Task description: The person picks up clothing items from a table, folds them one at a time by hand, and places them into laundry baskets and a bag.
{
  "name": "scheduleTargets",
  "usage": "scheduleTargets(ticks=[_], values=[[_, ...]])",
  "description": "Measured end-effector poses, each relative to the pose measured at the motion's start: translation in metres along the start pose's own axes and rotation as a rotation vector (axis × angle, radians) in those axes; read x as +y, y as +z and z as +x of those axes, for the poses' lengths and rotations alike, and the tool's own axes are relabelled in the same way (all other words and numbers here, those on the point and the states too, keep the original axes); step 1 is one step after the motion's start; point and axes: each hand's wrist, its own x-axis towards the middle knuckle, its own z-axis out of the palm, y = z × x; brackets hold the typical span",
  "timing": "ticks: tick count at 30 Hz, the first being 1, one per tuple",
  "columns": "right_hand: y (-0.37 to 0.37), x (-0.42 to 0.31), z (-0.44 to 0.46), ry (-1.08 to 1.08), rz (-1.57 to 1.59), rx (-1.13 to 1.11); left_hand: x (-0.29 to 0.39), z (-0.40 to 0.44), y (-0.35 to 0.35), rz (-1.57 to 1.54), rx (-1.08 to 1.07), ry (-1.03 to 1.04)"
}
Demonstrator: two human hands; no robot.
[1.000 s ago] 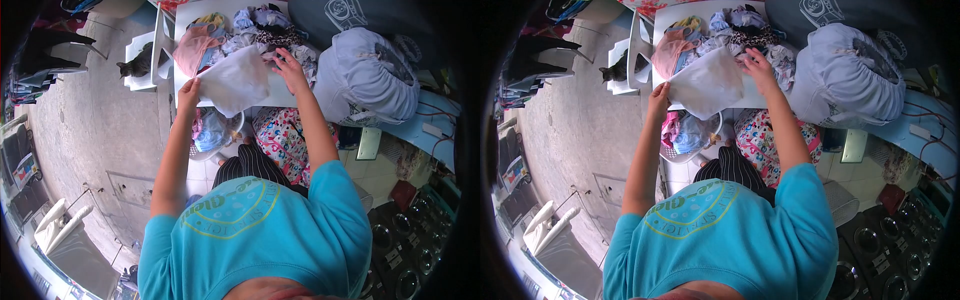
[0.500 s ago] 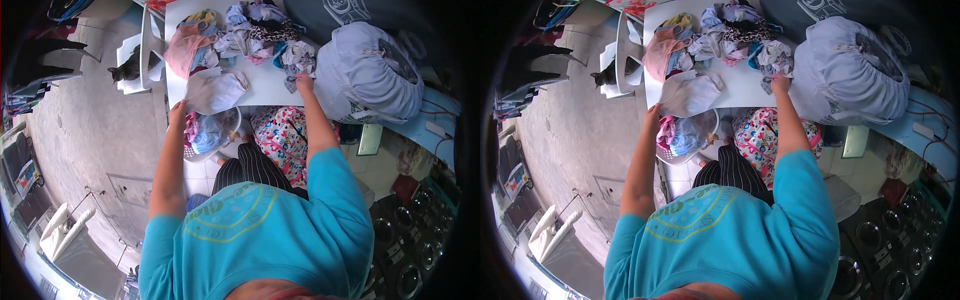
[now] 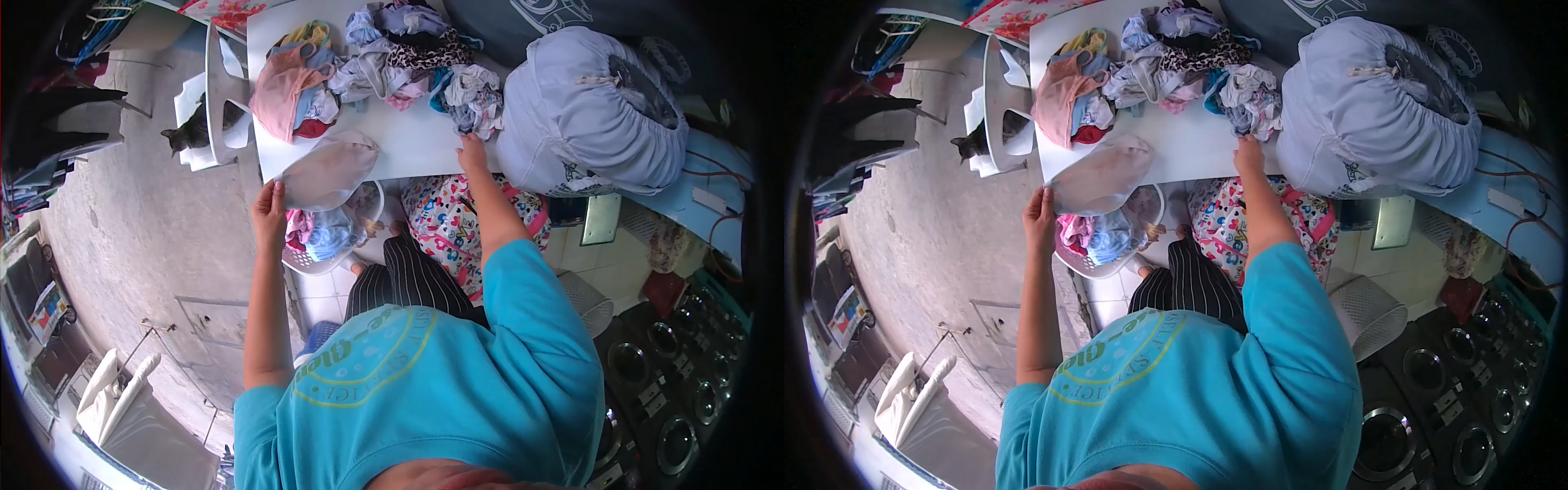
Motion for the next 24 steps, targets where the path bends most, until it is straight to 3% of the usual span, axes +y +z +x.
scheduleTargets(ticks=[6,8,10,11,12,13,14,15,17,18,20,21,23,24], values=[[-0.035,-0.058,-0.028,0.083,-0.047,0.204,0.028,-0.007,0.016,-0.001,-0.038,-0.002],[-0.008,-0.071,-0.033,-0.06,0.113,0.188,0.025,-0.003,0.021,-0.097,-0.041,-0.141],[0.02,-0.102,-0.064,-0.161,0.458,-0.094,0.035,-0.011,0.041,-0.179,-0.031,-0.194],[-0.001,-0.136,-0.089,-0.09,0.543,-0.426,0.038,-0.013,0.048,-0.263,-0.025,-0.249],[-0.011,-0.159,-0.108,-0.202,0.72,-0.679,0.026,-0.013,0.047,-0.272,-0.057,-0.291],[0.008,-0.176,-0.127,-0.26,0.769,-0.699,0.011,-0.012,0.046,-0.276,-0.085,-0.327],[0.008,-0.201,-0.149,-0.142,0.887,-0.71,0.016,-0.019,0.056,-0.363,-0.07,-0.338],[0.027,-0.22,-0.15,-0.142,0.885,-0.71,0.027,-0.03,0.073,-0.45,-0.055,-0.348],[0.073,-0.238,-0.147,-0.395,0.901,-0.128,0.035,-0.039,0.086,-0.466,-0.017,-0.362],[0.066,-0.24,-0.147,-0.396,0.901,-0.125,0.032,-0.041,0.086,-0.507,-0.027,-0.313],[0.037,-0.252,-0.146,-0.118,1.268,-0.038,0.008,-0.035,0.073,-0.56,-0.072,-0.173],[0.025,-0.256,-0.141,-0.121,1.269,-0.037,0.01,-0.029,0.069,-0.56,-0.072,-0.17],[0.008,-0.255,-0.127,0.119,1.497,-0.173,0.017,-0.021,0.065,-0.574,0.13,-0.082],[0.004,-0.252,-0.121,0.027,1.435,-0.08,0.03,-0.02,0.064,-0.58,0.17,-0.09]])
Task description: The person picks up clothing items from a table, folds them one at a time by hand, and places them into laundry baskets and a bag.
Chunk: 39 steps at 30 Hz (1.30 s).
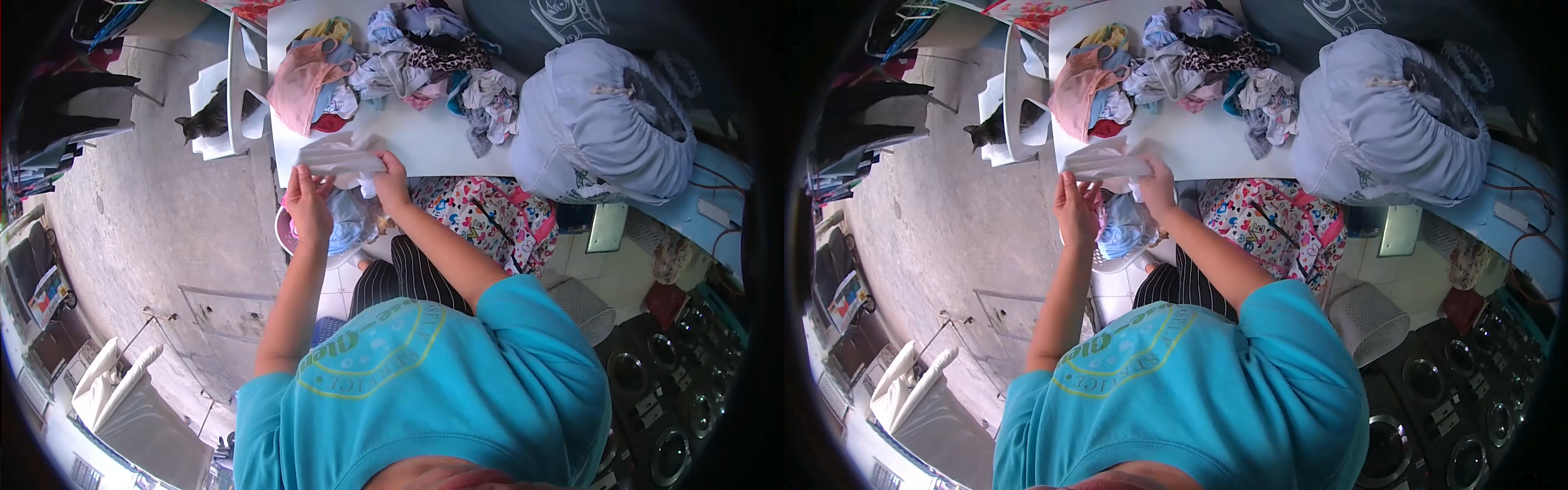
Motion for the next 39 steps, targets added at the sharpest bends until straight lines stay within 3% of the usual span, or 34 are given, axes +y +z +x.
scheduleTargets(ticks=[3,4,5,7,9,13,15,17,18,19,21,22,24,25,27,28,29,31,33,35,39], values=[[-0.016,-0.022,0.023,-0.031,-0.072,-0.198,0.012,0.009,-0.001,0.019,0.012,0.101],[-0.019,-0.045,0.028,-0.102,-0.347,-0.268,0.014,0.014,-0.005,-0.012,-0.006,0.129],[-0.019,-0.07,0.028,-0.107,-0.349,-0.273,0.017,0.016,-0.005,-0.016,-0.005,0.134],[-0.019,-0.105,0.026,-0.464,-0.995,-0.25,0.028,0.015,0.0,-0.001,-0.067,0.227],[-0.026,-0.094,0.039,-0.459,-0.961,-0.216,0.034,0.008,0.013,-0.036,-0.023,0.237],[-0.041,-0.099,0.062,-0.741,-0.909,0.155,0.049,0.0,0.027,-0.128,-0.022,0.308],[-0.045,-0.1,0.07,-0.737,-0.833,0.18,0.054,-0.004,0.026,-0.11,-0.052,0.246],[-0.052,-0.088,0.084,-0.568,-0.535,-0.043,0.053,-0.003,0.022,-0.112,-0.057,0.23],[-0.043,-0.106,0.072,-0.28,-0.306,-0.099,0.054,0.0,0.021,-0.113,-0.067,0.213],[-0.045,-0.114,0.072,-0.282,-0.307,-0.099,0.055,0.002,0.021,-0.115,-0.068,0.214],[-0.054,-0.124,0.074,0.412,-0.039,-0.172,0.06,0.01,0.02,-0.062,-0.108,0.233],[-0.057,-0.123,0.074,0.411,-0.041,-0.173,0.06,0.017,0.02,-0.064,-0.107,0.234],[-0.059,-0.121,0.075,0.439,0.384,-0.592,0.06,0.033,0.018,-0.035,-0.192,0.297],[-0.053,-0.132,0.068,0.441,0.383,-0.593,0.057,0.038,0.015,-0.035,-0.19,0.297],[-0.044,-0.155,0.051,0.518,0.785,-0.752,0.048,0.047,0.008,0.13,-0.156,0.051],[-0.038,-0.16,0.042,0.516,0.783,-0.754,0.04,0.055,-0.002,0.214,-0.104,-0.075],[-0.031,-0.164,0.032,0.495,0.945,-0.708,0.031,0.059,-0.014,0.212,-0.106,-0.072],[-0.025,-0.164,0.025,0.469,1.104,-0.661,0.021,0.056,-0.032,0.312,-0.252,-0.27],[-0.024,-0.149,0.023,0.444,1.205,-0.49,0.016,0.037,-0.033,0.448,-0.379,-0.356],[-0.031,-0.127,0.027,0.421,1.187,-0.523,0.005,0.023,-0.036,0.482,-0.519,-0.399],[-0.03,-0.137,0.009,0.458,1.182,-0.663,-0.002,0.007,-0.019,0.25,-0.497,-0.189]])
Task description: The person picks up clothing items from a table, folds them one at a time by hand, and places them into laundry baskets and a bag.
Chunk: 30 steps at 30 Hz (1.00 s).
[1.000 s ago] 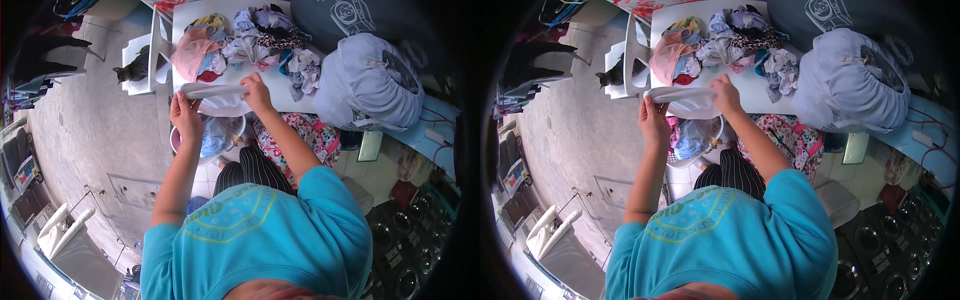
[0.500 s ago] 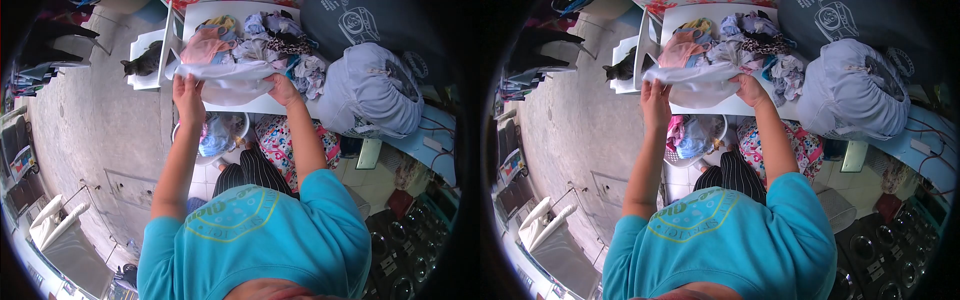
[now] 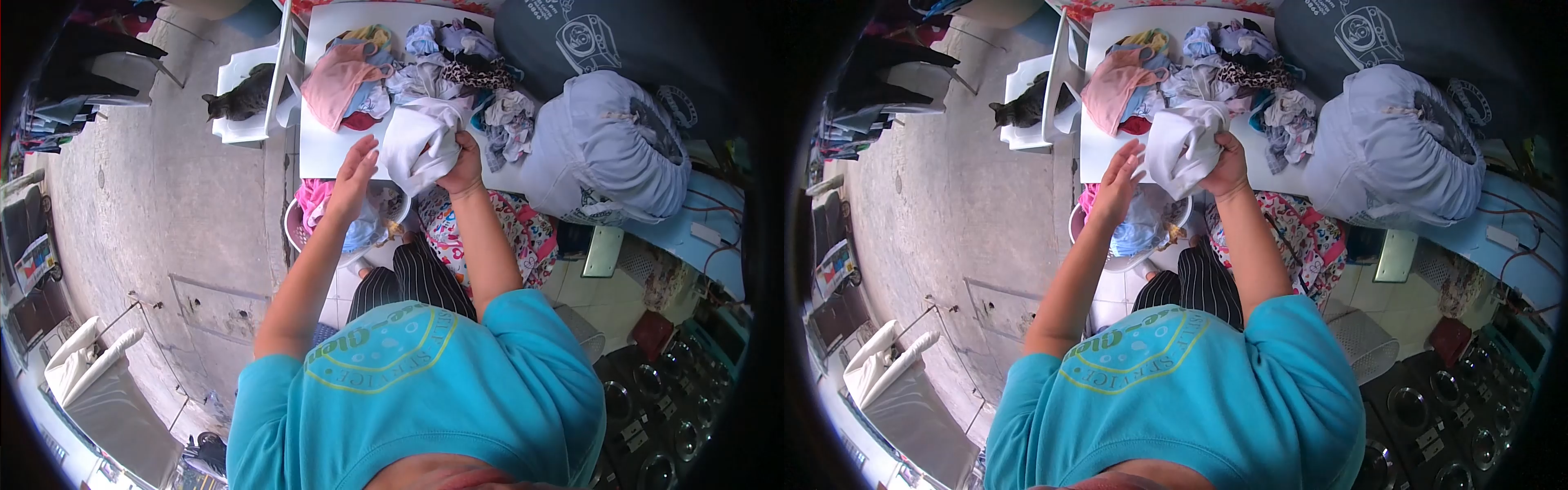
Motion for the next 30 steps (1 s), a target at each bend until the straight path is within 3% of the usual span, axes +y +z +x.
scheduleTargets(ticks=[2,3,5,8,9,10,12,14,16,17,18,20,22,24,28,30], values=[[0.002,0.0,-0.004,0.076,-0.051,-0.029,0.014,0.0,0.017,0.226,0.027,0.304],[0.0,-0.001,-0.005,0.095,-0.178,0.013,0.015,0.003,0.013,0.224,0.031,0.304],[0.005,-0.006,-0.012,0.141,-0.387,0.091,0.023,0.014,-0.001,0.625,-0.223,-0.096],[0.007,-0.029,-0.017,0.216,-0.625,0.242,0.041,0.017,-0.019,0.447,-0.102,0.021],[0.01,-0.036,-0.021,0.216,-0.823,0.307,0.047,0.019,-0.026,0.345,-0.091,-0.016],[0.006,-0.041,-0.023,0.212,-0.821,0.305,0.051,0.019,-0.031,0.349,-0.093,-0.015],[-0.004,-0.044,-0.028,0.051,-1.226,0.536,0.058,0.013,-0.039,0.034,-0.045,-0.088],[-0.005,-0.049,-0.034,0.025,-1.203,0.553,0.054,0.012,-0.051,0.019,-0.078,-0.065],[-0.016,-0.06,-0.041,0.008,-0.909,0.505,0.053,0.011,-0.056,0.099,0.051,-0.042],[-0.041,-0.077,-0.047,-0.003,-0.843,0.37,0.052,0.01,-0.055,0.101,0.049,-0.043],[-0.034,-0.071,-0.046,-0.004,-0.841,0.37,0.051,0.01,-0.054,-0.009,0.023,-0.067],[-0.005,-0.045,-0.041,-0.12,-0.283,0.37,0.045,0.008,-0.05,-0.121,-0.002,-0.094],[-0.043,-0.029,-0.033,-0.063,-0.29,0.332,0.036,0.012,-0.042,-0.178,-0.037,-0.173],[-0.055,-0.003,-0.025,-0.025,-0.73,0.369,0.023,0.015,-0.04,-0.175,-0.02,-0.176],[-0.06,0.011,-0.018,-0.056,-0.836,0.345,0.003,0.019,-0.042,-0.308,0.204,-0.119],[-0.058,0.016,-0.019,-0.215,-0.739,0.488,-0.004,0.018,-0.045,-0.084,0.398,-0.107]])
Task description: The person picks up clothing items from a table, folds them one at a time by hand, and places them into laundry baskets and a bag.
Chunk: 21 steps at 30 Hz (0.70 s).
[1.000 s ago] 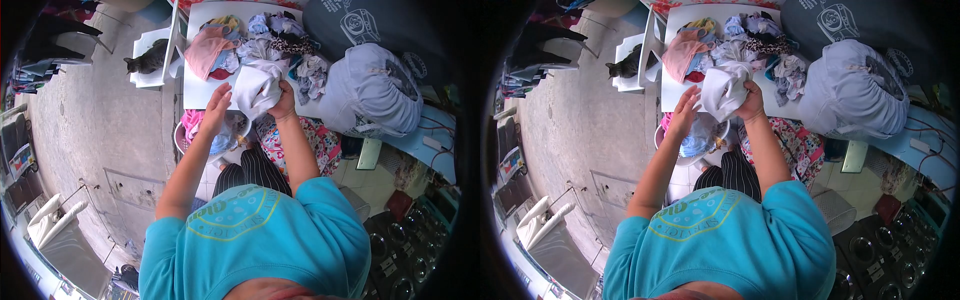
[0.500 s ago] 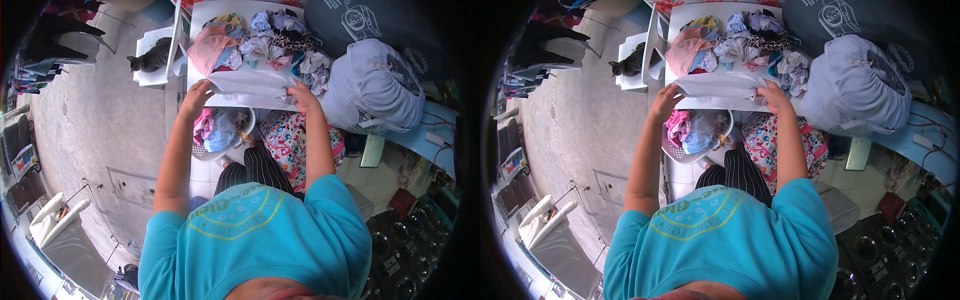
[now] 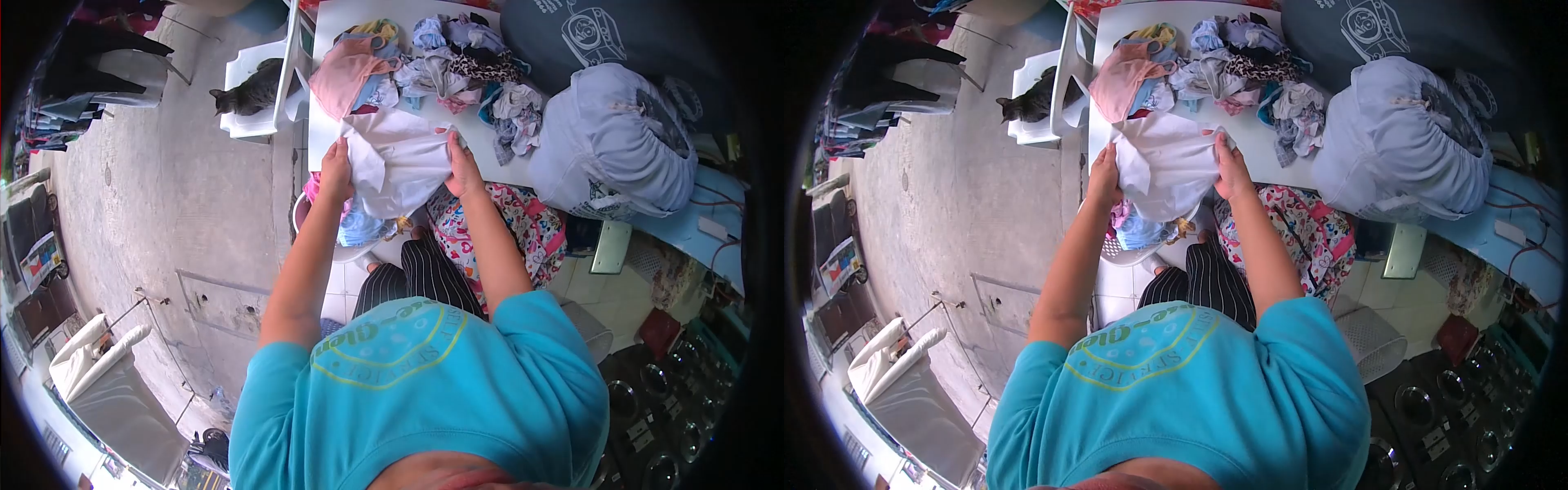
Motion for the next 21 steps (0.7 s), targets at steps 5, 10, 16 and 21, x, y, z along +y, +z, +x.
scheduleTargets(ticks=[5,10,16,21], values=[[-0.025,-0.01,-0.002,-0.031,-0.054,0.152,-0.007,0.02,-0.042,0.385,-0.06,0.162],[-0.076,-0.025,0.003,0.186,0.129,0.061,0.028,0.004,-0.044,0.153,-0.088,-0.034],[-0.132,0.008,0.027,0.614,0.168,0.086,0.058,-0.017,-0.015,-0.05,-0.382,-0.083],[-0.152,0.056,0.034,0.672,-0.123,0.357,0.078,-0.029,0.037,0.071,-0.448,-0.055]])
